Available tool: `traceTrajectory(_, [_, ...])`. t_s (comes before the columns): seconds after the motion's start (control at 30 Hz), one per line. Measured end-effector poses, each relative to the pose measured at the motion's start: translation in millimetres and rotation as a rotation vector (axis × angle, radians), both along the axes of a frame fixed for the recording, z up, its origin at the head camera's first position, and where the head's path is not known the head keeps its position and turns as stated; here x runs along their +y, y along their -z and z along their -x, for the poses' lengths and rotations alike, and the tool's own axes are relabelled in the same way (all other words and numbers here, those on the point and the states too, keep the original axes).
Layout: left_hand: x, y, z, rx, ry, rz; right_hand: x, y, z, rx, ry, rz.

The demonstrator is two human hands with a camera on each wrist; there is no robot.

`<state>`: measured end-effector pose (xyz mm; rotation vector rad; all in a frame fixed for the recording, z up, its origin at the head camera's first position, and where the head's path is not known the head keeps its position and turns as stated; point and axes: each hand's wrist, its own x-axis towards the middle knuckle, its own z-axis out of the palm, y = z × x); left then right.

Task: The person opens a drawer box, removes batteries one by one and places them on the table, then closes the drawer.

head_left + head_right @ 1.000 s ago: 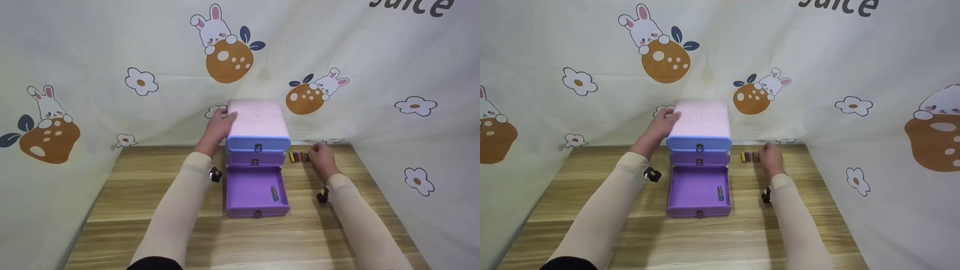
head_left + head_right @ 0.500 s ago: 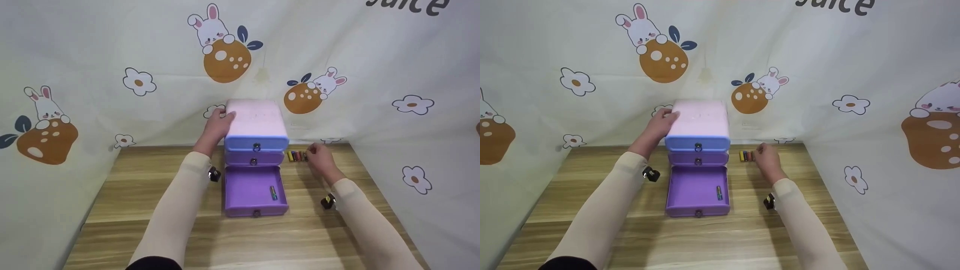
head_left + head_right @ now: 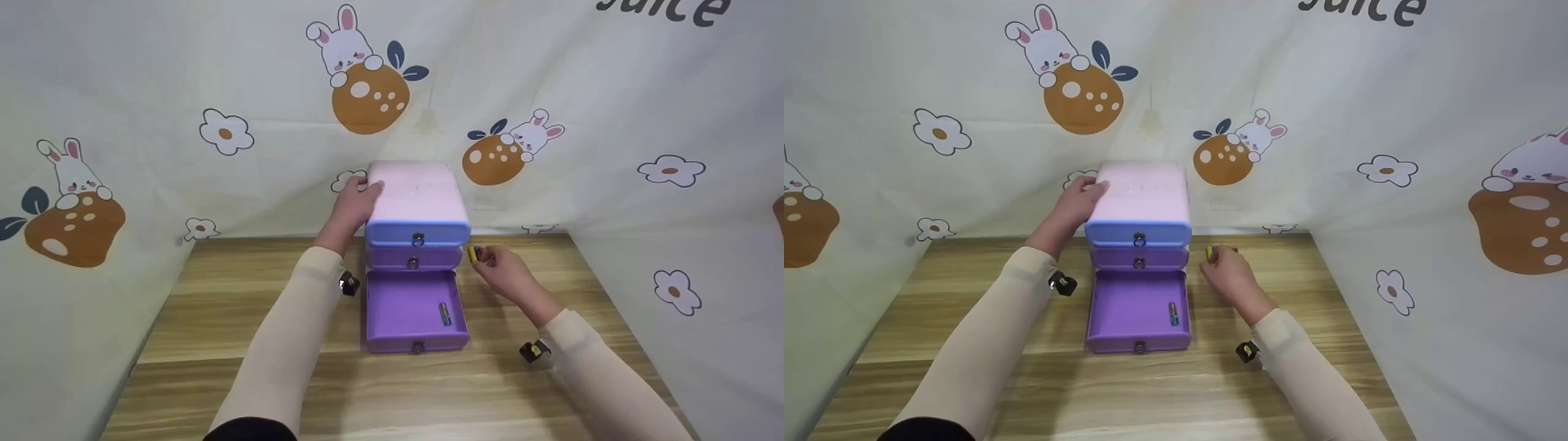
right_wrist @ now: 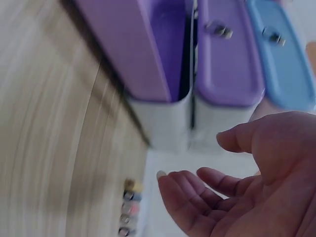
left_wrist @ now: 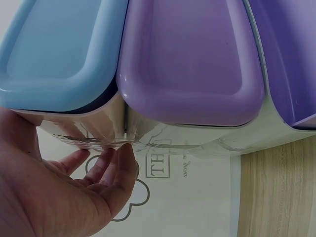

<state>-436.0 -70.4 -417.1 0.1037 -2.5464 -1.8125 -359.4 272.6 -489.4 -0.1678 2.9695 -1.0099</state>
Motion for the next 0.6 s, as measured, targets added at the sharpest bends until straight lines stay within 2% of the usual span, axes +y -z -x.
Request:
traceTrajectory(0.27, [1.0, 1.0, 0.5, 0.008, -0.007, 0.014, -20.5, -10.7, -23.0, -0.062, -0.044, -0.003])
traceTrajectory(0.43, [1.1, 2.0, 1.3, 0.011, -0.005, 0.01, -35.0, -14.4, -34.1, -0.052, -0.077, -0.029])
traceTrajectory(0.6, [0.2, 3.9, 2.6, 0.029, -0.007, 0.015, -54.2, -15.7, -43.8, -0.037, -0.146, -0.048])
